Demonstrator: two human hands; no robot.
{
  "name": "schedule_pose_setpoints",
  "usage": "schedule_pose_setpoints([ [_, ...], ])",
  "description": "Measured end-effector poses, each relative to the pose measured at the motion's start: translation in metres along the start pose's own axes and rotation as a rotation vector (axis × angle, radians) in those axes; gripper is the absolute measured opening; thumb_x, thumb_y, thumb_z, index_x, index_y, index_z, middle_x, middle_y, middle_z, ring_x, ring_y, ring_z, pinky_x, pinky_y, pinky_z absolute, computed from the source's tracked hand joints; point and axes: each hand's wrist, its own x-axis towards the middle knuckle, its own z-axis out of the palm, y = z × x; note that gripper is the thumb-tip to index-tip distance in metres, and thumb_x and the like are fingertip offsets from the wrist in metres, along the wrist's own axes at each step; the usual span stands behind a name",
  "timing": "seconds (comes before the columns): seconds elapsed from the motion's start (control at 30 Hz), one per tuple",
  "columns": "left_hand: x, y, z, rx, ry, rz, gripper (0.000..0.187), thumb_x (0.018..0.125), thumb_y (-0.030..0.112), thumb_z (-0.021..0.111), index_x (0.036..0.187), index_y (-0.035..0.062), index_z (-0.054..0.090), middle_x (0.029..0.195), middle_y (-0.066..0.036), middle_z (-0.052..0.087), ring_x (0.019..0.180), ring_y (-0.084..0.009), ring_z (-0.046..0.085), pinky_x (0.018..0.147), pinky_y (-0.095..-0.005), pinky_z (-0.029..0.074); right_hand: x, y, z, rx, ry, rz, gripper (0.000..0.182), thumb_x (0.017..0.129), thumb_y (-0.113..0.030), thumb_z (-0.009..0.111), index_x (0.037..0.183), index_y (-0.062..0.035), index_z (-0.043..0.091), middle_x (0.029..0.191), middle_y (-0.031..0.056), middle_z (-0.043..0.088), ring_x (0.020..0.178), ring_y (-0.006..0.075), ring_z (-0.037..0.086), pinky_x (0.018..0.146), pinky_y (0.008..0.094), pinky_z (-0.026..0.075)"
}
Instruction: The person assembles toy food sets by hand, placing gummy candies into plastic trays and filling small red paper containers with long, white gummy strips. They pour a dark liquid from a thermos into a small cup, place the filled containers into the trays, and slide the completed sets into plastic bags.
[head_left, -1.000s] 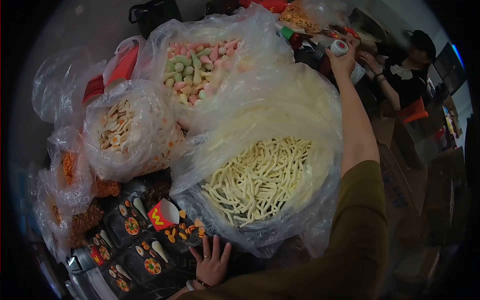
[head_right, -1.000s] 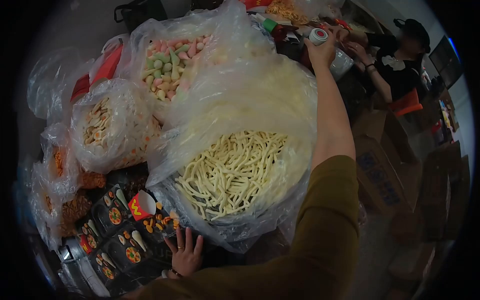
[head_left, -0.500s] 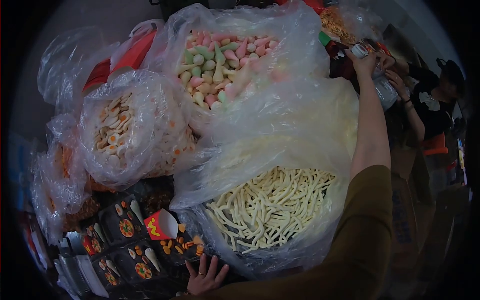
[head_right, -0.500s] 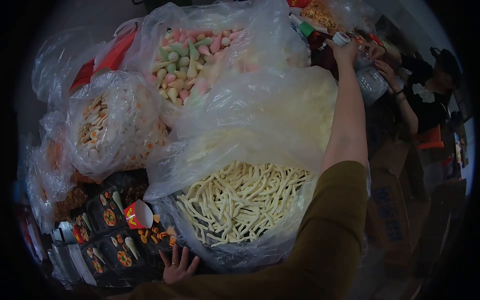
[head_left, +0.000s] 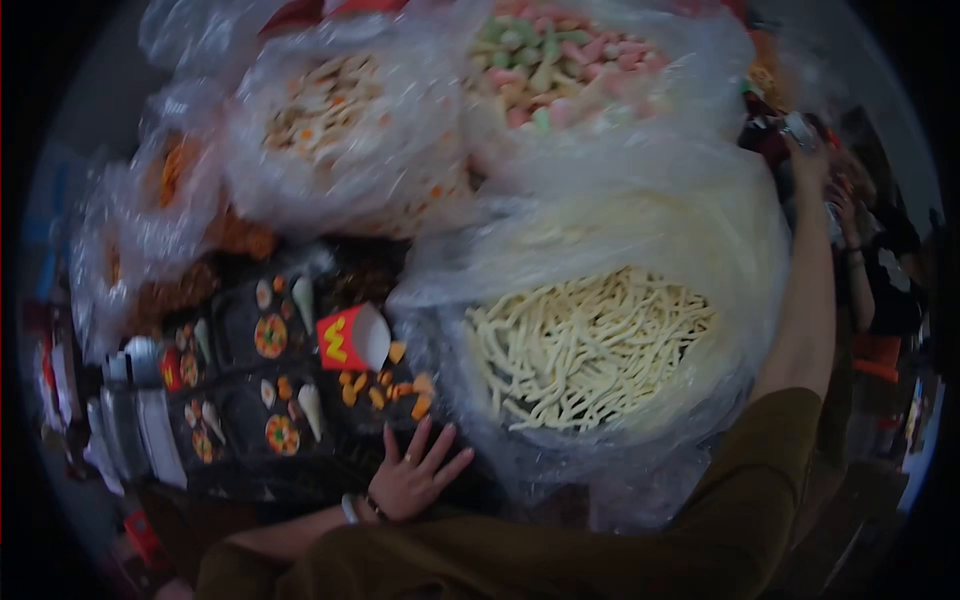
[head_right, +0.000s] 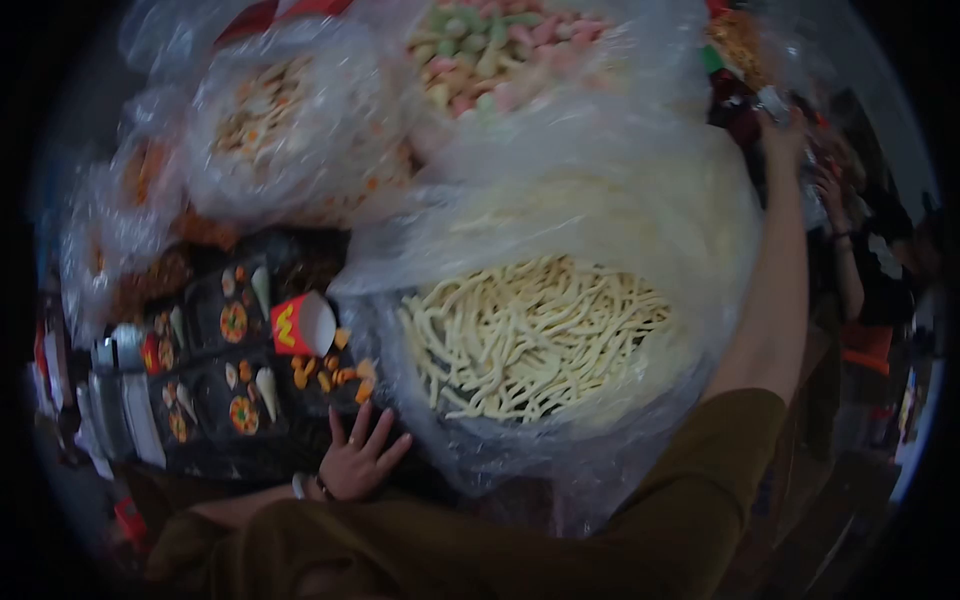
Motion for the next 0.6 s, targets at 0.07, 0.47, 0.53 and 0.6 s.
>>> schedule_pose_setpoints([
  [0.07, 0.007, -0.002, -0.011, -0.034, -0.020, -0.025, 0.057, 0.088, 0.024, 0.044, 0.144, 0.0260, 0.036, 0.151, -0.010, 0.030, 0.140, -0.0358, 0.025, 0.103, -0.0693, 0.014, 0.013, 0.011, -0.009, 0.011, -0.024, -0.101, 0.051, 0.077, -0.027, 0.076, 0.117, 0.0018, 0.060, 0.109, 0.0143, 0.066, 0.095, 0.0253, 0.065, 0.082, 0.0338, 0.050],
  [0.47, -0.012, -0.009, -0.010, -0.467, 0.332, 0.017, 0.081, 0.077, 0.034, 0.071, 0.146, 0.0195, 0.030, 0.155, -0.013, 0.019, 0.143, -0.0349, 0.015, 0.105, -0.0690, 0.011, -0.215, -0.249, -0.181, 0.632, -0.184, -0.623, 0.039, 0.081, -0.009, 0.072, 0.117, -0.0004, 0.061, 0.105, 0.0139, 0.066, 0.092, 0.0247, 0.065, 0.075, 0.0328, 0.052],
  [0.53, -0.027, -0.017, -0.014, -0.639, 0.493, 0.040, 0.071, 0.078, 0.029, 0.072, 0.138, 0.0113, 0.039, 0.147, -0.017, 0.030, 0.137, -0.0366, 0.028, 0.107, -0.0630, 0.018, -0.280, -0.314, -0.218, 0.673, -0.181, -0.803, 0.026, 0.082, 0.005, 0.066, 0.107, -0.0001, 0.065, 0.091, 0.0127, 0.066, 0.079, 0.0206, 0.065, 0.068, 0.0284, 0.052],
  [0.6, -0.043, -0.025, -0.034, -0.911, 0.638, 0.054, 0.065, 0.078, 0.027, 0.072, 0.133, 0.0064, 0.044, 0.141, -0.018, 0.037, 0.131, -0.0368, 0.037, 0.108, -0.0577, 0.024, -0.332, -0.355, -0.242, 0.706, -0.172, -0.918, 0.025, 0.079, 0.006, 0.067, 0.103, -0.0004, 0.065, 0.088, 0.0132, 0.066, 0.076, 0.0233, 0.065, 0.067, 0.0315, 0.052],
])
